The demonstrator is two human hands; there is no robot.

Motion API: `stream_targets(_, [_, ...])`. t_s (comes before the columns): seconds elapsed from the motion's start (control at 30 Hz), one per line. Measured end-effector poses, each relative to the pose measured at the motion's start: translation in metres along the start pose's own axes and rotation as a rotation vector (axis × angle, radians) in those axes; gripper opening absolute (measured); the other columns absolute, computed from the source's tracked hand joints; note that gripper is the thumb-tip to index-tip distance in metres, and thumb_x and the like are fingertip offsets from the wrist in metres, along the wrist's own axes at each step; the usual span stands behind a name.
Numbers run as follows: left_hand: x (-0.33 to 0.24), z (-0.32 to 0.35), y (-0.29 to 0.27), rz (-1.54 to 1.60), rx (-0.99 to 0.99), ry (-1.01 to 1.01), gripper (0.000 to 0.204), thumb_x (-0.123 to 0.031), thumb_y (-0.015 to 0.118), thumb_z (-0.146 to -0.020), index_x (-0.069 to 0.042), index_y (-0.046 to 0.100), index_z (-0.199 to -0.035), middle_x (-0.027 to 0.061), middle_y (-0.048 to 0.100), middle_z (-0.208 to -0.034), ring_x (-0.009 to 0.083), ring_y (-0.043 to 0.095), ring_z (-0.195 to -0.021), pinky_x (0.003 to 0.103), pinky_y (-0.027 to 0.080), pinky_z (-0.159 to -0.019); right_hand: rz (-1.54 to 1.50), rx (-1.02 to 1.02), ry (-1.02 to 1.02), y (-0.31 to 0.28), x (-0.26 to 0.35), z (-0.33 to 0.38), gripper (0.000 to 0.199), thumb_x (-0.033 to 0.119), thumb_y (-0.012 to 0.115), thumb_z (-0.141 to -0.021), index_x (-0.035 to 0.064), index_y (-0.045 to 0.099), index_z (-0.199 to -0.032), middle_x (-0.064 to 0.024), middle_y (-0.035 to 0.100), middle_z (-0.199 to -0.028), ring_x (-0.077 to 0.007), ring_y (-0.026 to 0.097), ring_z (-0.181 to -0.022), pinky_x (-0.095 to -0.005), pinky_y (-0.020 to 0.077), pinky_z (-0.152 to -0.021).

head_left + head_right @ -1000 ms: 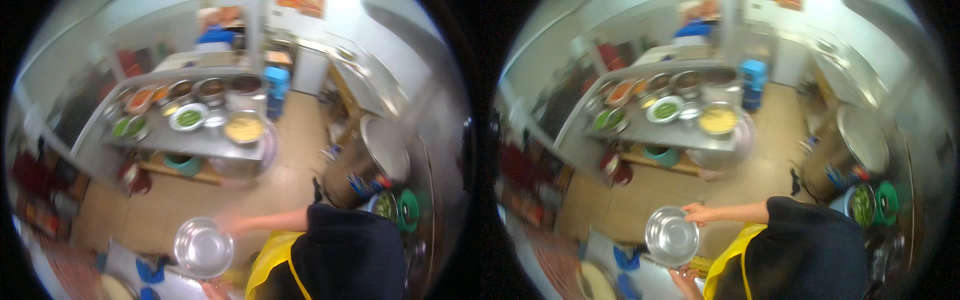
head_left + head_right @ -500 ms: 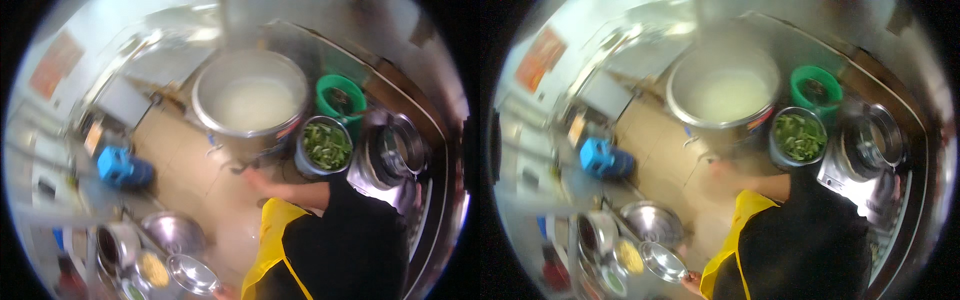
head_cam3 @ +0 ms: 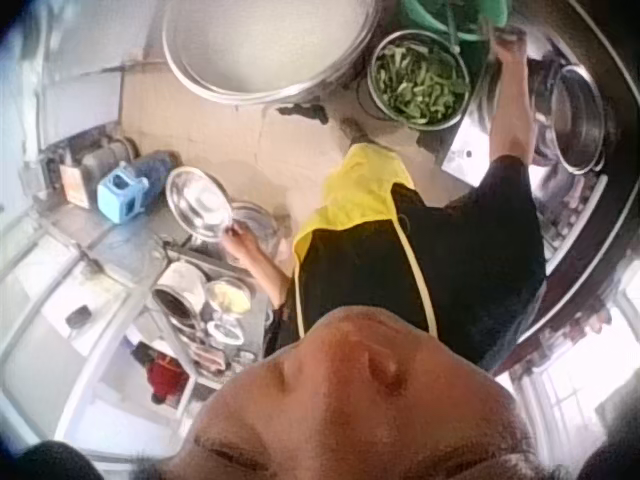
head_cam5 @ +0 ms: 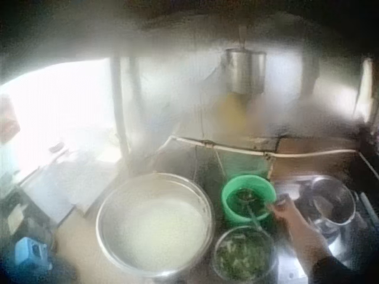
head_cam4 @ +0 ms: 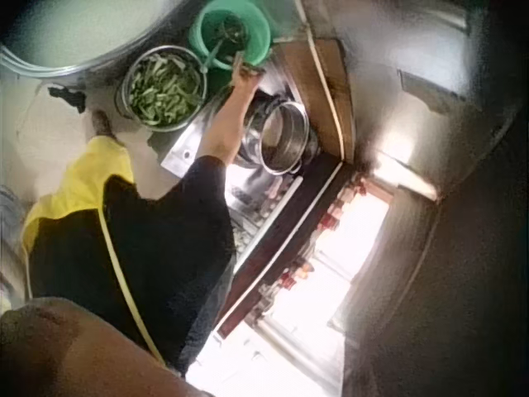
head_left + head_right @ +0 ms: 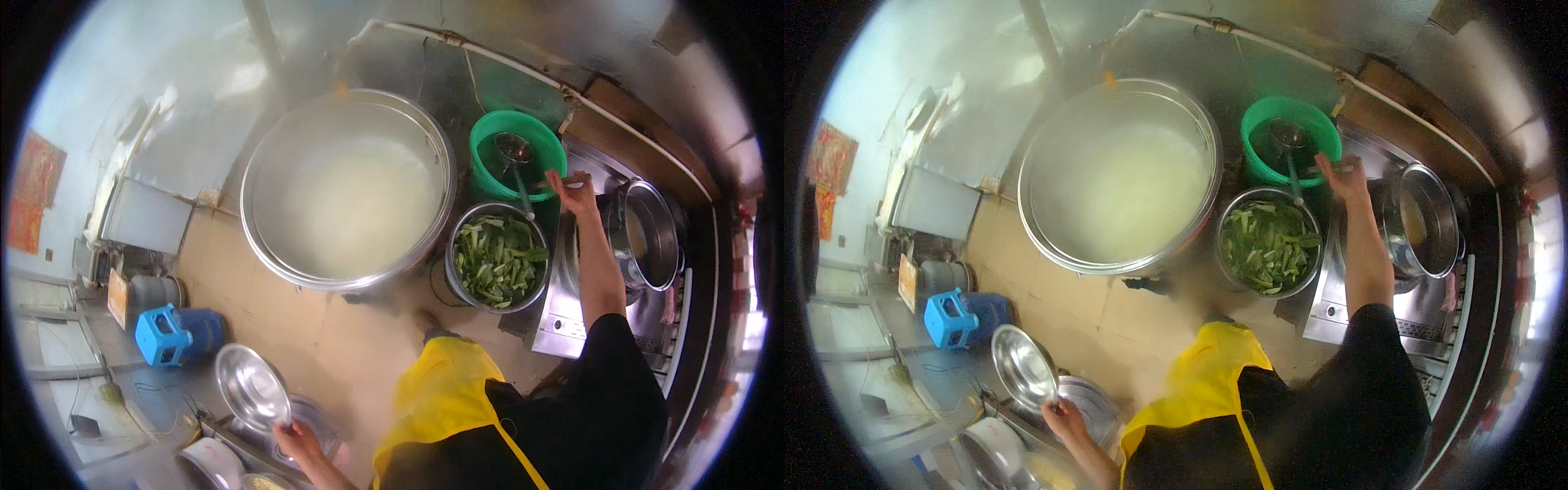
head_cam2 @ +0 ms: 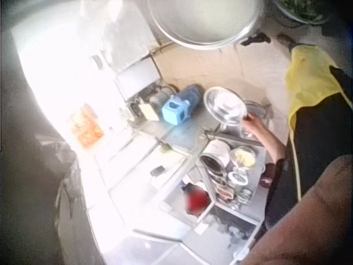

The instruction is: The person washes noodles in a pot, then transfers them to a bowl with vegetables. They add broth and multiple toppings from containers on the counter, including sauces and chopped greens, then place the finished bowl on the serving counter.

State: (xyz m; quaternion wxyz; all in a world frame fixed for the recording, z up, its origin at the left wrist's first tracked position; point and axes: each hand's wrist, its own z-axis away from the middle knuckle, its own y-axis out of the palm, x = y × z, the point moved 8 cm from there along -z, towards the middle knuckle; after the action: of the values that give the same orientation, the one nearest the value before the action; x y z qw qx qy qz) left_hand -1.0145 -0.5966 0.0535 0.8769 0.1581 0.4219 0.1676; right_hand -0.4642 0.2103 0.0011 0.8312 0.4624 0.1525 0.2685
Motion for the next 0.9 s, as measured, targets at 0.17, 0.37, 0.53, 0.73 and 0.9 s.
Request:
stream_targets(0.17, [0.022, -0.018, 0.049, 0.080, 0.009, -0.085, 0.016, -0.016, 0.055, -0.095, -0.007, 0.056, -0.082, 0.0054, 0.058, -0.066, 0.0149, 0.049, -0.052, 0.027, 0.040, -0.047, -0.055, 0.086, -0.062, 0.004, -0.025, -0.046, 0.023, 0.024, 0.056, -0.101, 0.0020, 0.051, -0.103, -0.0110, 0.052, -0.096, -0.0246, 0.055, -0.078, -0.0364, 0.0562, -0.066])
stream_targets(0.37, [0.017, -0.059, 0.050, 0.002, 0.034, -0.070, 0.012, -0.013, 0.056, -0.092, -0.009, 0.052, -0.081, 0.0043, 0.057, -0.068, 0.0174, 0.050, -0.050, 0.030, 0.039, -0.045, 0.755, -0.073, -0.554, 0.004, -0.141, 0.020, 0.034, 0.000, 0.057, -0.093, 0.0050, 0.056, -0.127, -0.0002, 0.047, -0.076, -0.0137, 0.049, -0.060, -0.0254, 0.0403, -0.051])
stream_targets(0.53, [0.025, -0.129, 0.024, 0.111, -0.036, -0.256, 0.008, -0.014, 0.052, -0.093, -0.008, 0.053, -0.087, 0.0046, 0.054, -0.072, 0.0161, 0.051, -0.059, 0.029, 0.042, -0.050, 1.632, -0.145, -0.766, 0.036, -0.261, 0.169, 0.093, -0.009, 0.055, -0.082, 0.0136, 0.022, -0.166, -0.0051, 0.058, -0.094, -0.0140, 0.055, -0.075, -0.0263, 0.0435, -0.063])
stream_targets(0.73, [0.025, -0.173, 0.042, 0.131, -0.073, -0.277, 0.009, -0.010, 0.050, -0.089, -0.001, 0.052, -0.087, 0.0078, 0.054, -0.072, 0.0159, 0.052, -0.060, 0.024, 0.045, -0.048, 2.334, 0.050, -0.875, 0.088, -0.343, 0.262, 0.089, -0.008, 0.058, -0.084, 0.0173, 0.030, -0.165, -0.0186, 0.060, -0.144, -0.0313, 0.066, -0.115, -0.0346, 0.0530, -0.089])
stream_targets(0.9, [0.039, -0.163, 0.069, 0.212, 0.013, -0.304, 0.009, -0.008, 0.050, -0.090, 0.000, 0.052, -0.087, 0.0090, 0.054, -0.074, 0.0160, 0.052, -0.062, 0.026, 0.046, -0.051, 2.568, -0.099, -0.618, 0.118, -0.330, 0.150, 0.070, 0.019, 0.074, -0.092, 0.0274, 0.047, -0.155, -0.0179, 0.064, -0.139, -0.0402, 0.063, -0.124, -0.0452, 0.0530, -0.100])
